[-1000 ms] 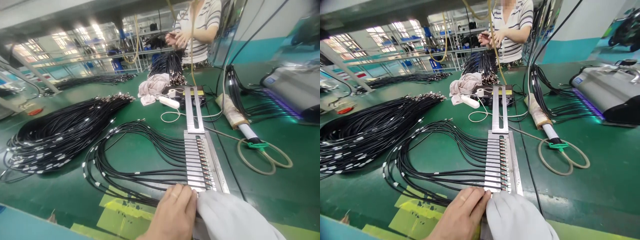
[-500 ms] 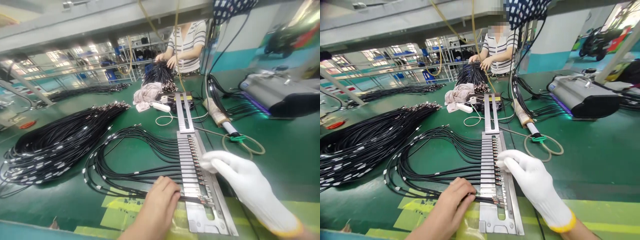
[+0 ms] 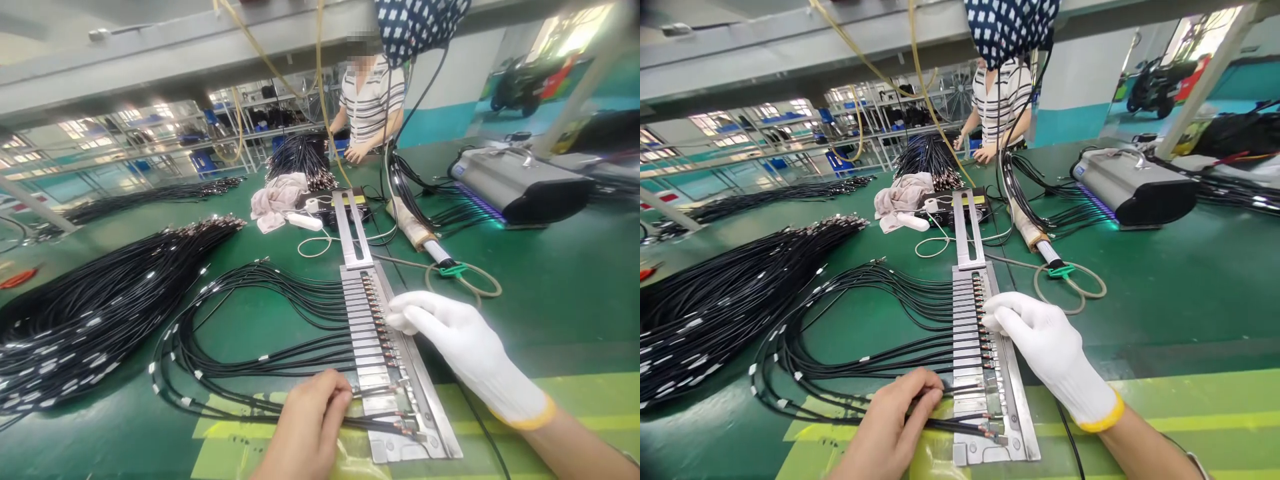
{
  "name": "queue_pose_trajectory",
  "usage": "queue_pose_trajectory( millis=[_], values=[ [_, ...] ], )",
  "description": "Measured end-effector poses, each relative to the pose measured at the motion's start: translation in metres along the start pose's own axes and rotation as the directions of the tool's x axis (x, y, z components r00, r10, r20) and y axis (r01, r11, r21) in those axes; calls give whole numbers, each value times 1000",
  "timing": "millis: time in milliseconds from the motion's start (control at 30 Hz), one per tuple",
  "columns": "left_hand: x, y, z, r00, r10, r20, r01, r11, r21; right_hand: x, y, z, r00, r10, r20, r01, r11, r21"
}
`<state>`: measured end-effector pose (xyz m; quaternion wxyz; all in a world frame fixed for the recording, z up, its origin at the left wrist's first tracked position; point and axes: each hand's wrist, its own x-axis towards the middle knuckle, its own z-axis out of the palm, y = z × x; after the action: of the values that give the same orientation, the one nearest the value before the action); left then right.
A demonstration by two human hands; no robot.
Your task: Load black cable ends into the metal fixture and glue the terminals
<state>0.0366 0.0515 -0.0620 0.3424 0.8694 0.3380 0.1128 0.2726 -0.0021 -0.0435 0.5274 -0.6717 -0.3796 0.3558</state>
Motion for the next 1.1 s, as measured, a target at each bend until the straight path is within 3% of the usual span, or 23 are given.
queue_pose_trajectory(
  millis=[100,400,633,900,1100],
  values=[
    [6,-2,5,995,75,-66,-72,996,45,2,0,0,1000,0,-6,0,1000,-6],
    [12,-10,11,970,213,-119,-185,960,211,-3,-2,-3,999,-39,-6,38,990,-134],
    [14,-9,7,979,202,-19,-184,925,332,-5,-7,-2,997,-73,-20,66,969,-237],
    [17,-9,6,945,327,6,-266,758,596,-5,-8,-1,996,-80,-29,71,972,-226],
    [17,-10,3,932,359,53,-308,704,640,-6,-7,-2,994,-103,-40,93,974,-208]
  ],
)
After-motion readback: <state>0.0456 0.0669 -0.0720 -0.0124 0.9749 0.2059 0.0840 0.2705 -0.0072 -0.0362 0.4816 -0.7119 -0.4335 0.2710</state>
